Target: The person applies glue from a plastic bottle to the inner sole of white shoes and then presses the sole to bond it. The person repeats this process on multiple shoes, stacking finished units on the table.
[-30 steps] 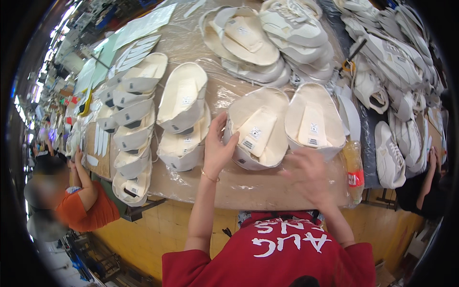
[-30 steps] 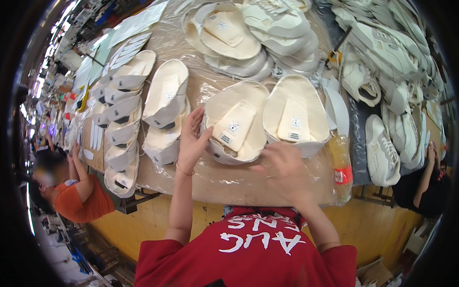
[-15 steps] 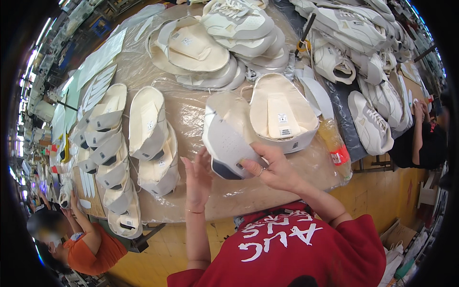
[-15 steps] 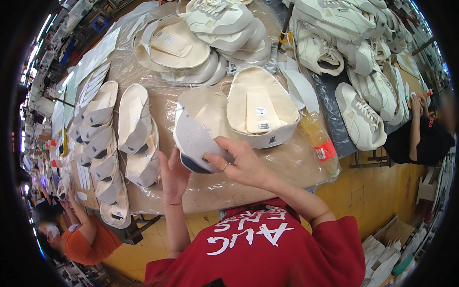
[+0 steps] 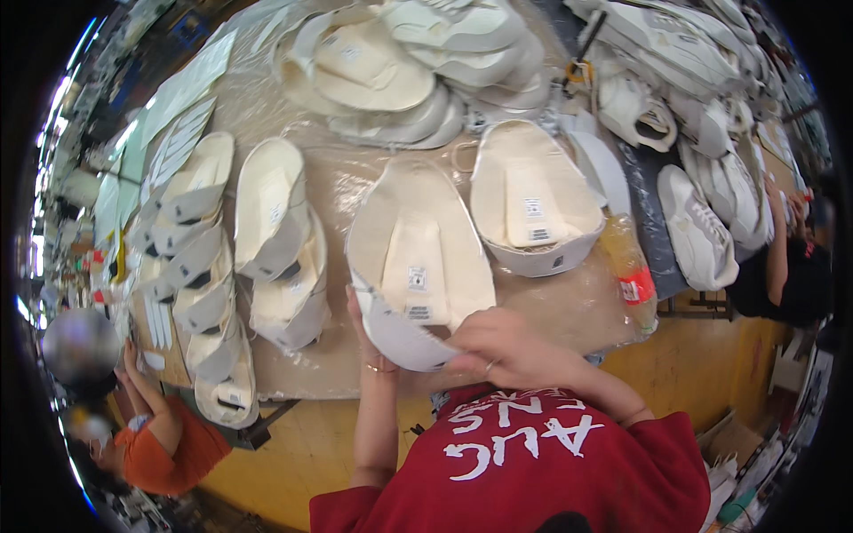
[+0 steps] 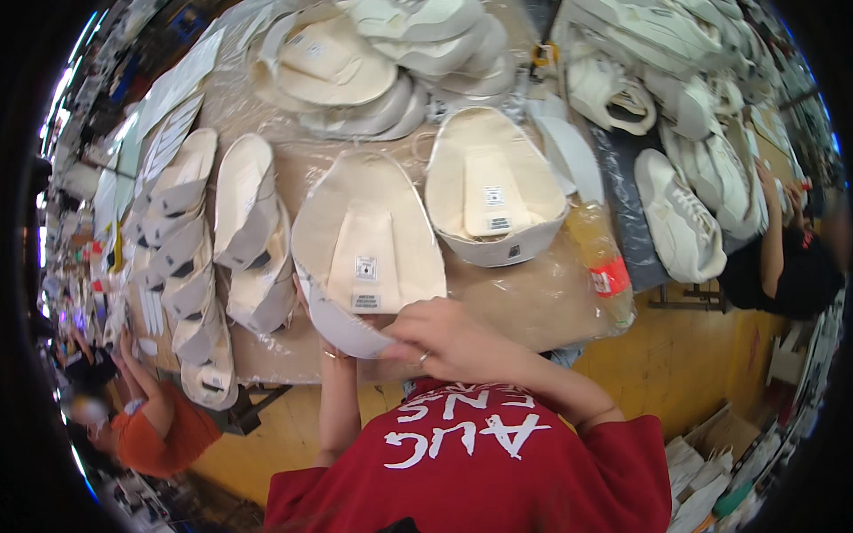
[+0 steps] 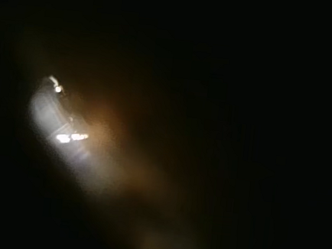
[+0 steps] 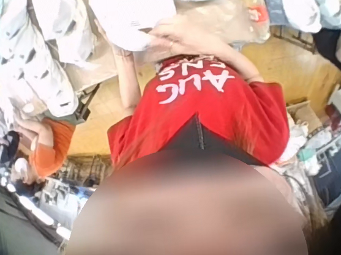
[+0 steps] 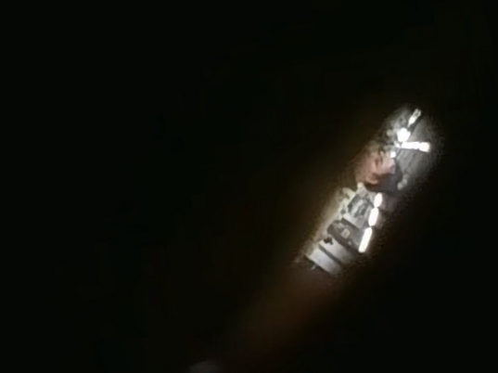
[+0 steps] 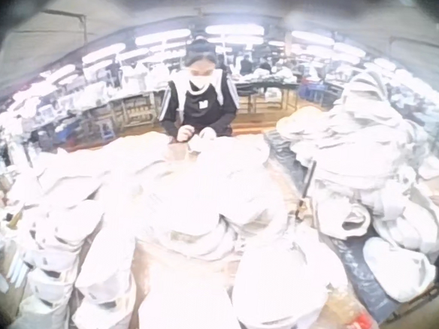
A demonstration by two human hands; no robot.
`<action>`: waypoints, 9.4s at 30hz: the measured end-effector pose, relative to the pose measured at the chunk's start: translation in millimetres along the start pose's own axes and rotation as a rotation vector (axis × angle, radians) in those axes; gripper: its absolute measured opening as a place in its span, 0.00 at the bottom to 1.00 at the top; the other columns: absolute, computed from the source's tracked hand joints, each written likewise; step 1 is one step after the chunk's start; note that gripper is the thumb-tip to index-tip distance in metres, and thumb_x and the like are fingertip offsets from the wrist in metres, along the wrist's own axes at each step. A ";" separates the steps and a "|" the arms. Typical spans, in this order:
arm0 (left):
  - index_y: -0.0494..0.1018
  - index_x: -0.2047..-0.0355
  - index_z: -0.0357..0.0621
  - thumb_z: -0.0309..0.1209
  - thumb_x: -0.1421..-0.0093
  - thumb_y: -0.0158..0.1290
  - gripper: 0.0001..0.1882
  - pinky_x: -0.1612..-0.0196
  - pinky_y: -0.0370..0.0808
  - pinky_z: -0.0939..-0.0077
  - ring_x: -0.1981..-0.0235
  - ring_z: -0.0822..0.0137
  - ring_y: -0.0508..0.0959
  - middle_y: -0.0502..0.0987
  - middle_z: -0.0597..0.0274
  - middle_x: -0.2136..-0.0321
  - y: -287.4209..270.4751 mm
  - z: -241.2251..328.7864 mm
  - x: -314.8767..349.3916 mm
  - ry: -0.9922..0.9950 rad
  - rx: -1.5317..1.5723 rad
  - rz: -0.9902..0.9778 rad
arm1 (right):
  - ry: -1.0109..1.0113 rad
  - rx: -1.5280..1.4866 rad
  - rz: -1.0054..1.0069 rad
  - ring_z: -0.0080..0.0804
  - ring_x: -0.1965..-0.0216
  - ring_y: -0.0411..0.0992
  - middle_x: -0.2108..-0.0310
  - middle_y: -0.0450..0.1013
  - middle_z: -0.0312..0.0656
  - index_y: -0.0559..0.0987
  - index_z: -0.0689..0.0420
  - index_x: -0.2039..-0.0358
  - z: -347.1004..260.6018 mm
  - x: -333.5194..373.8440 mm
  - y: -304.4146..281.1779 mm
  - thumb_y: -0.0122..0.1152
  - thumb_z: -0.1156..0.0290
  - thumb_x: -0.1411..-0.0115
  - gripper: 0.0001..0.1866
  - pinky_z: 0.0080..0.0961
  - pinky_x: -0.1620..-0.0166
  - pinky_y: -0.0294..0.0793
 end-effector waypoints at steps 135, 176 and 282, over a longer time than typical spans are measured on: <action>0.75 0.68 0.43 0.47 0.31 0.46 0.20 0.69 0.75 0.80 0.73 0.75 0.79 0.79 0.63 0.72 30.7 78.6 -26.1 -0.117 0.592 0.154 | -0.085 -1.433 0.850 0.48 0.53 0.74 0.52 0.74 0.57 0.73 0.71 0.53 128.4 99.7 -93.7 0.45 0.57 0.48 0.31 0.41 0.45 0.73; 0.72 0.71 0.39 0.45 0.39 0.55 0.19 0.66 0.72 0.59 0.72 0.51 0.75 0.77 0.49 0.74 128.8 -11.4 71.9 0.208 -0.682 -0.501 | 0.266 -0.402 0.688 0.21 0.64 0.71 0.61 0.75 0.40 0.73 0.67 0.51 58.3 110.3 -9.1 0.56 0.72 0.39 0.18 0.19 0.60 0.71; 0.69 0.46 0.41 0.43 0.50 0.63 0.33 0.41 0.65 0.61 0.41 0.54 0.65 0.63 0.53 0.42 167.8 -60.9 27.0 0.885 -0.917 -0.820 | 0.477 0.537 0.056 0.43 0.65 0.72 0.65 0.68 0.44 0.72 0.59 0.44 40.1 144.4 -84.2 0.65 0.62 0.46 0.30 0.35 0.63 0.71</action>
Point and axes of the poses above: each hand's wrist, its own x-axis away from the middle knuckle, its own y-axis out of the palm, z = x × y, the point moved 2 cm from there along -x, towards the middle knuckle
